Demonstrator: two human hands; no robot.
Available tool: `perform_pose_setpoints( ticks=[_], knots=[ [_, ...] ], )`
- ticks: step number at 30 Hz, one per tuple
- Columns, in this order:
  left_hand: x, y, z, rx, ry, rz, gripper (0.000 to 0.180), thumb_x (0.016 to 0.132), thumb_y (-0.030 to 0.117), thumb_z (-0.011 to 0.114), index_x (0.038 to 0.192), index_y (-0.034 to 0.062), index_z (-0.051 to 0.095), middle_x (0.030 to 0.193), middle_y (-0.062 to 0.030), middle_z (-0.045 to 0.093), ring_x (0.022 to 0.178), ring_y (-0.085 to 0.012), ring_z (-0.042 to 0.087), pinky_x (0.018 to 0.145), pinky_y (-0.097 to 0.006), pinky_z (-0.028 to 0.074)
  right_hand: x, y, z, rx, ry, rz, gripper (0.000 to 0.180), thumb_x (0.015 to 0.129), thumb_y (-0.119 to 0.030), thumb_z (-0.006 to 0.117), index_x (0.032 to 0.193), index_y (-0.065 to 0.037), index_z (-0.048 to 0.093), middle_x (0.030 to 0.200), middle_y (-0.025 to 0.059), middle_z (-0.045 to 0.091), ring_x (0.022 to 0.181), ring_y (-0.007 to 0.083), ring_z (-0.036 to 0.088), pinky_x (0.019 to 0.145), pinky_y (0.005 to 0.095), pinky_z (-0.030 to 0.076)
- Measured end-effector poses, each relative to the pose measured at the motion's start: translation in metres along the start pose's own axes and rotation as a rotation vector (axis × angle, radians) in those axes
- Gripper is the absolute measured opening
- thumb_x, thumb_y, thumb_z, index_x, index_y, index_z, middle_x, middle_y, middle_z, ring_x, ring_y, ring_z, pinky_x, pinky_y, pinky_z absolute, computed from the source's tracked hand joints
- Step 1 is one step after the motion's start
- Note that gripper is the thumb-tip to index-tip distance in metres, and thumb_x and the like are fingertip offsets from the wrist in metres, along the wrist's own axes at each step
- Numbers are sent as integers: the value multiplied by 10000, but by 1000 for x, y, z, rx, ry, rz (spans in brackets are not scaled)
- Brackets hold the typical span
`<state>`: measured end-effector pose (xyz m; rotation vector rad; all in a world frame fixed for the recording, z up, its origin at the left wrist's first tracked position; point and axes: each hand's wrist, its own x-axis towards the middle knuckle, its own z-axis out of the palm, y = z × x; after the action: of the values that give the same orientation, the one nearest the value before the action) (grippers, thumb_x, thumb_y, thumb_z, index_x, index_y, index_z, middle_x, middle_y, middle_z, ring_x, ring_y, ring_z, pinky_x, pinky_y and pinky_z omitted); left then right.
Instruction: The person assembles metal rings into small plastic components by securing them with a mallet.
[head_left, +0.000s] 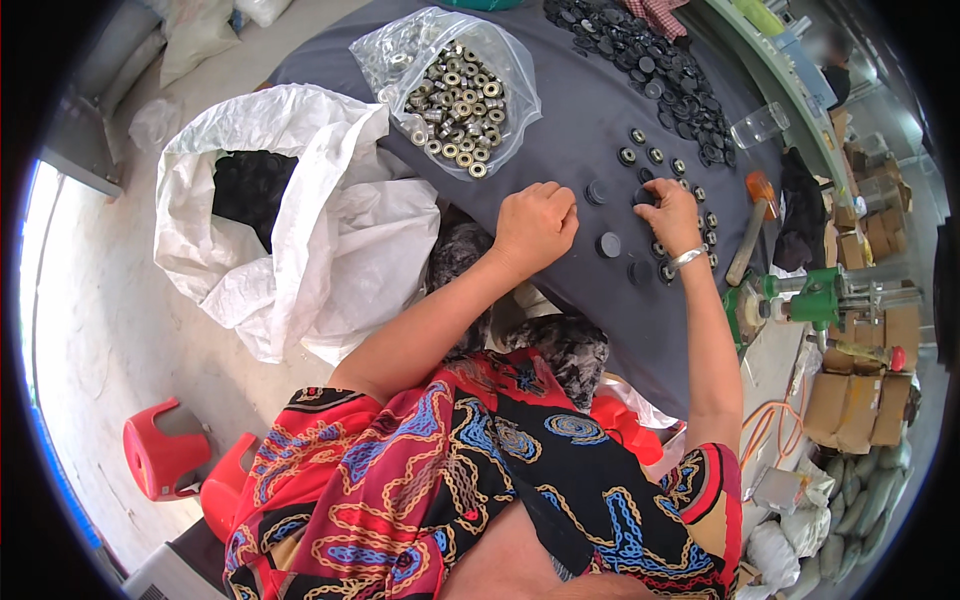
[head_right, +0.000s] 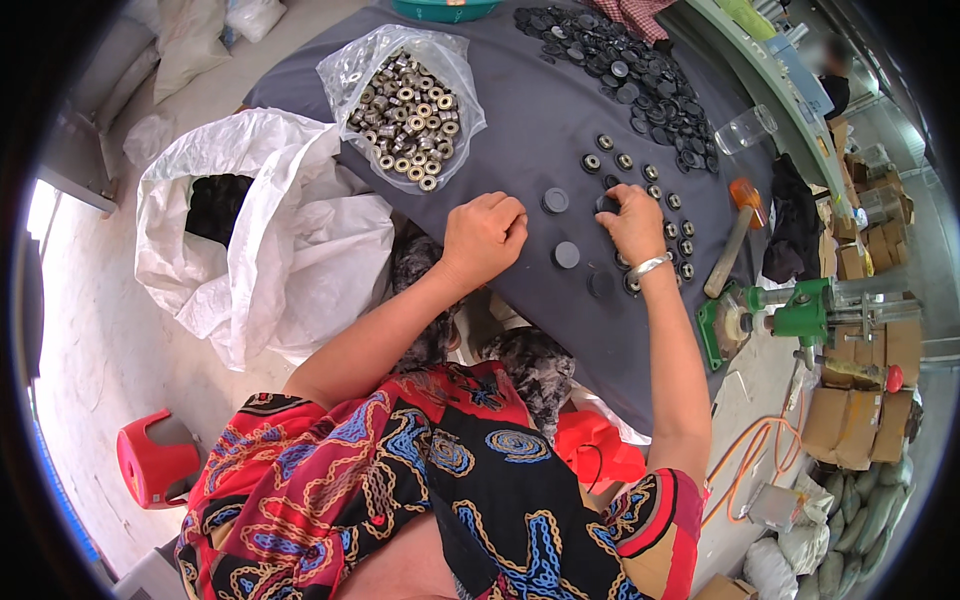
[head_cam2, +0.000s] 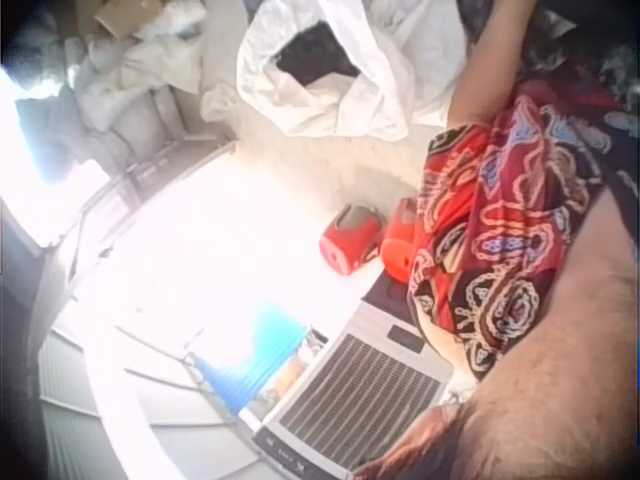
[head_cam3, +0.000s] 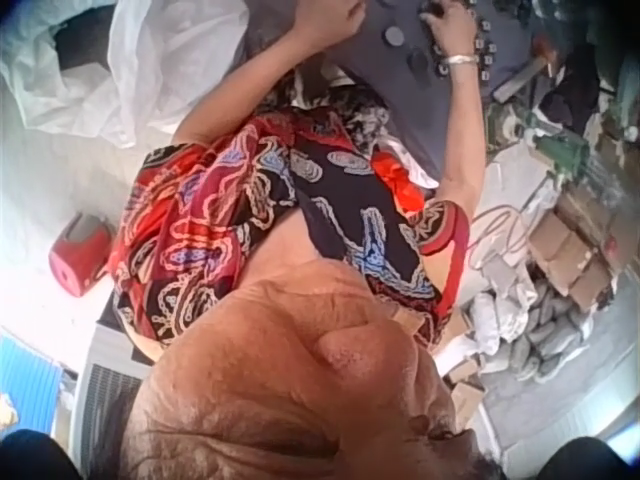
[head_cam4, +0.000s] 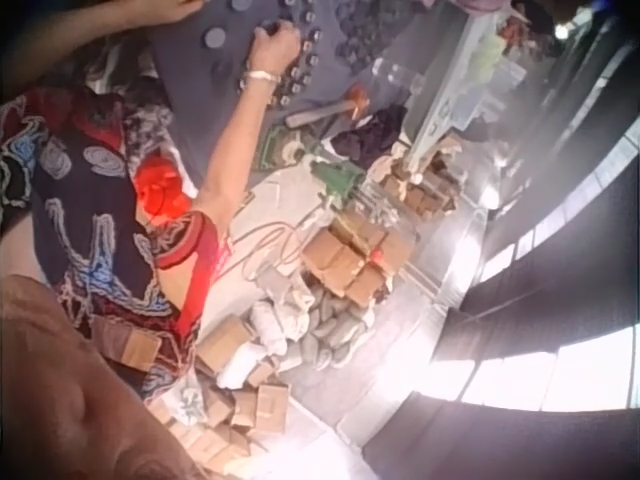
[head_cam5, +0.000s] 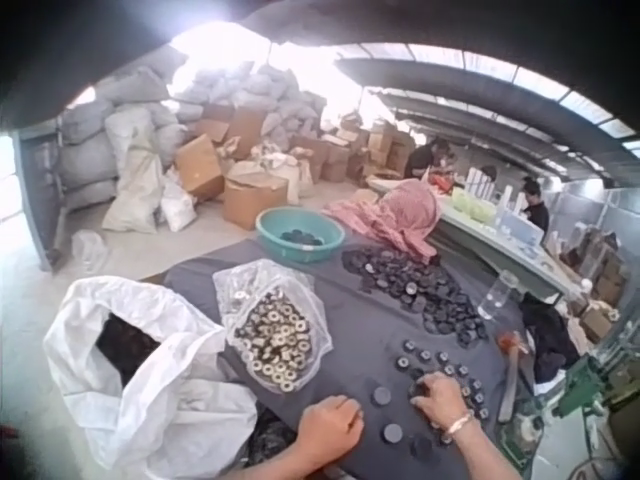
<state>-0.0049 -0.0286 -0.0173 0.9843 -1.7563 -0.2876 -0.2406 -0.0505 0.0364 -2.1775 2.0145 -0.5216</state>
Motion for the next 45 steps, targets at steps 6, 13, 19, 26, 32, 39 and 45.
perform_pose_setpoints(
  ticks=[6,13,19,26,32,39,45],
  knots=[
    [1,-2,2,17,-4,14,94,736,94,621,701,57,542,674,-86,561,642,-286,588,558,-403,483,-4,1,-6,22,54,-51,340,677,-107,762,986,-2,668,942,153,650,855,302,640,779,383,510],
    [1,-1,-1,21,-18,-16,81,735,72,621,701,57,549,657,-86,547,631,-292,582,544,-408,466,41,38,-38,197,190,104,259,747,-100,724,975,14,676,833,108,698,752,185,661,719,306,519],
    [2,3,-3,20,-26,-7,81,727,63,631,718,60,550,671,-87,543,645,-293,583,545,-409,464,117,78,-27,50,220,128,318,743,-112,712,1050,-33,691,897,139,710,829,226,687,768,317,523],
    [3,4,-5,29,-50,-23,91,715,59,644,716,63,553,673,-71,530,647,-279,575,538,-396,464,177,104,13,-189,106,148,350,750,-164,707,1082,-54,687,1018,165,690,964,324,655,865,389,502],
    [4,3,-5,46,-70,-32,92,718,60,647,721,63,556,673,-62,528,650,-268,576,539,-384,471,189,112,21,-159,143,160,268,715,-123,667,973,-49,677,946,176,690,922,338,654,838,395,502],
    [3,2,-1,32,-47,-9,105,722,64,649,713,63,544,665,-62,518,642,-269,570,535,-391,467,177,122,21,-137,221,98,317,689,-136,691,986,-31,658,885,154,679,821,307,656,756,374,510],
    [0,1,-4,41,-35,-6,107,720,67,646,716,62,540,669,-61,520,644,-269,569,532,-394,464,126,62,-3,450,-88,-15,397,700,-90,710,1089,-25,665,831,45,604,709,135,580,669,248,484]
  ],
)
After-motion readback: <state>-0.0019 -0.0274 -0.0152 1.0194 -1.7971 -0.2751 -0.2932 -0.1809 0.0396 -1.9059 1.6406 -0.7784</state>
